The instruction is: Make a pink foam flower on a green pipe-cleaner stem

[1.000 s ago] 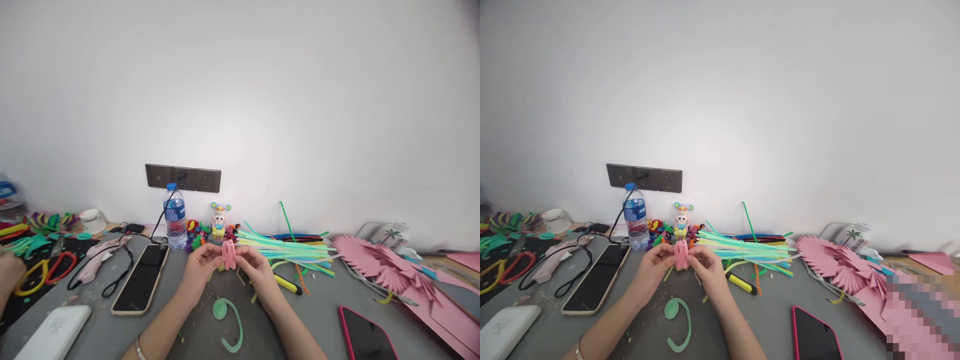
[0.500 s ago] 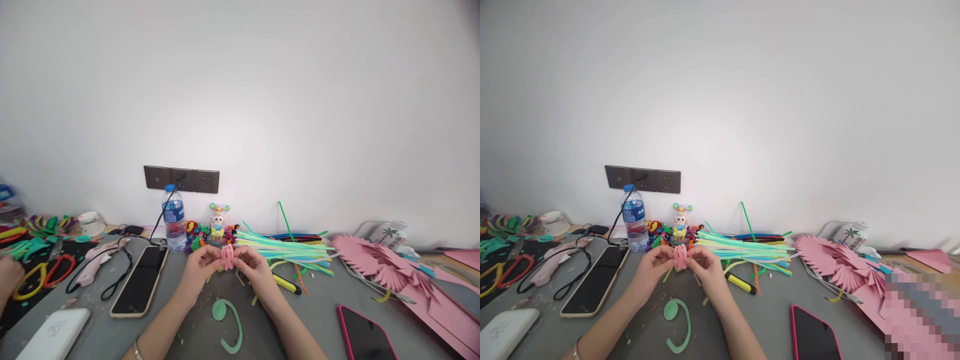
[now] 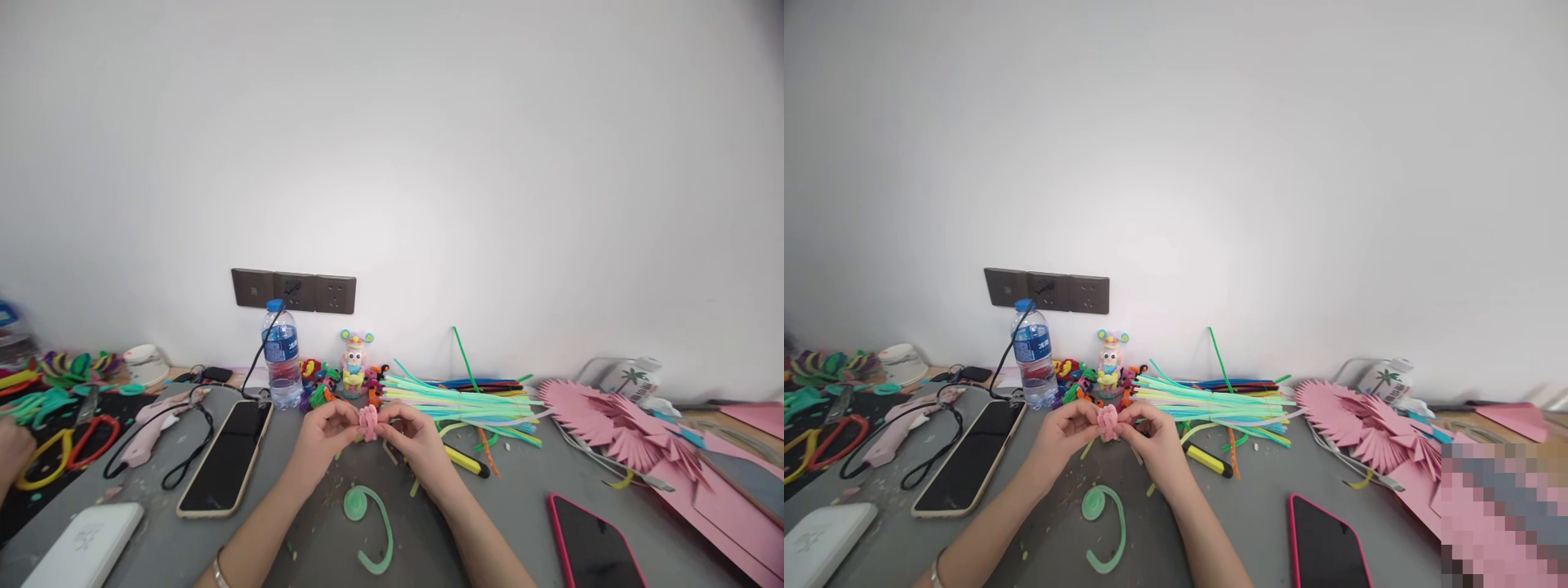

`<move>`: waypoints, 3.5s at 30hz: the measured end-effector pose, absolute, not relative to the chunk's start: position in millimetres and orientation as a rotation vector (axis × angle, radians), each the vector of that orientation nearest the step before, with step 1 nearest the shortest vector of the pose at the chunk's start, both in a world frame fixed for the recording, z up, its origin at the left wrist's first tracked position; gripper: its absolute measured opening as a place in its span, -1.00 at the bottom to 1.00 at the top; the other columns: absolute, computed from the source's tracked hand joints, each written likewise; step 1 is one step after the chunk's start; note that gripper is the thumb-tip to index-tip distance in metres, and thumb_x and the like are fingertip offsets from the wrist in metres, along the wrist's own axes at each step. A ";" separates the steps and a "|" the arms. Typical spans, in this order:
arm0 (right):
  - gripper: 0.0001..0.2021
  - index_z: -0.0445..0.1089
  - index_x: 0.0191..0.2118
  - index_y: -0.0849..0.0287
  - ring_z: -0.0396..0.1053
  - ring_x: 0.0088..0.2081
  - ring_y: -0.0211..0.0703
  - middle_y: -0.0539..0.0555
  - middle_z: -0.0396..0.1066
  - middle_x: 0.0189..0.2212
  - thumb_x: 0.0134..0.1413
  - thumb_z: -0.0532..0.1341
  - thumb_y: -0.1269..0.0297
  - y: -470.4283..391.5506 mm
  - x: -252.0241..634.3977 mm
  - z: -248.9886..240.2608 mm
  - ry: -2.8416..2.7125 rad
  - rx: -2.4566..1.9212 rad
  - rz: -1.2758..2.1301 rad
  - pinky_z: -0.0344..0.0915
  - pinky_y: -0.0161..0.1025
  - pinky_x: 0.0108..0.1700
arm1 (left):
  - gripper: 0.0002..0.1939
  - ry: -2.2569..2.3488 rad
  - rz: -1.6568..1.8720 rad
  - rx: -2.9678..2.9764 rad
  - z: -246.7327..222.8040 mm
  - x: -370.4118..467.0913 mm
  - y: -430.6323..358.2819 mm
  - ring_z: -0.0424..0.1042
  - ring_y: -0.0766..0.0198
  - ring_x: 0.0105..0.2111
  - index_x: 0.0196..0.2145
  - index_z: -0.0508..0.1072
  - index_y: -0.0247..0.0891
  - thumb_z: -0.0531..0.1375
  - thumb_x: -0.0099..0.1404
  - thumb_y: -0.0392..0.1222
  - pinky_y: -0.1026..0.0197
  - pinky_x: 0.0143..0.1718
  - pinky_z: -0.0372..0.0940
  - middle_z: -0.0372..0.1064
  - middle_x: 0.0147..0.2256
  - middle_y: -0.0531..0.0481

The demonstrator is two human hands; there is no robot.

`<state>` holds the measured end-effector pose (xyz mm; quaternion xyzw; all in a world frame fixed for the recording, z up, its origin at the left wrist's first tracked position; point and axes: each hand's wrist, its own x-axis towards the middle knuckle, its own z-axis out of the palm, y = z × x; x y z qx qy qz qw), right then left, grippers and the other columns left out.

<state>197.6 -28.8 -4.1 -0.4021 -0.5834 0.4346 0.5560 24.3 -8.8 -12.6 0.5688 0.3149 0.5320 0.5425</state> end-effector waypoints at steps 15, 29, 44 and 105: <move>-0.75 0.44 -0.52 0.16 0.26 -0.48 -0.21 -0.01 0.38 -0.55 -0.10 0.37 0.09 -30.1 198.4 -6.4 -1.437 -0.952 1.025 0.16 -0.27 -0.40 | -0.83 0.741 1.267 1.453 -14.0 22.0 -7.0 0.44 0.22 -0.42 -0.56 0.45 -0.27 0.38 0.01 -0.20 0.22 -0.30 0.32 0.46 -0.50 -0.01; -0.79 0.45 -0.53 0.17 0.23 -0.48 -0.21 0.00 0.33 -0.54 -0.07 0.35 0.15 -31.2 198.6 -4.7 -1.519 -1.004 0.947 0.13 -0.28 -0.42 | -0.86 0.818 1.286 1.578 -12.6 19.6 -8.7 0.46 0.17 -0.40 -0.59 0.49 -0.25 0.37 0.02 -0.22 0.20 -0.28 0.33 0.48 -0.49 -0.04; -0.88 0.49 -0.41 0.14 0.34 -0.40 -0.11 0.10 0.42 -0.43 0.05 0.26 0.23 -27.2 195.1 -15.0 -1.508 -0.996 0.723 0.23 -0.24 -0.39 | -0.85 0.924 1.387 1.793 -11.4 27.5 -15.1 0.46 0.14 -0.35 -0.55 0.44 -0.25 0.30 0.13 -0.22 0.20 -0.27 0.33 0.45 -0.45 -0.07; -0.66 0.40 -0.54 0.20 -0.01 -0.58 -0.35 -0.10 0.21 -0.64 -0.15 0.40 0.01 -33.9 211.9 -0.8 -1.539 -0.918 1.247 -0.09 -0.34 -0.54 | -0.74 0.757 1.171 1.616 -12.2 21.1 -13.3 0.32 0.29 -0.50 -0.58 0.48 -0.32 0.37 0.01 -0.06 0.28 -0.45 0.26 0.34 -0.56 0.02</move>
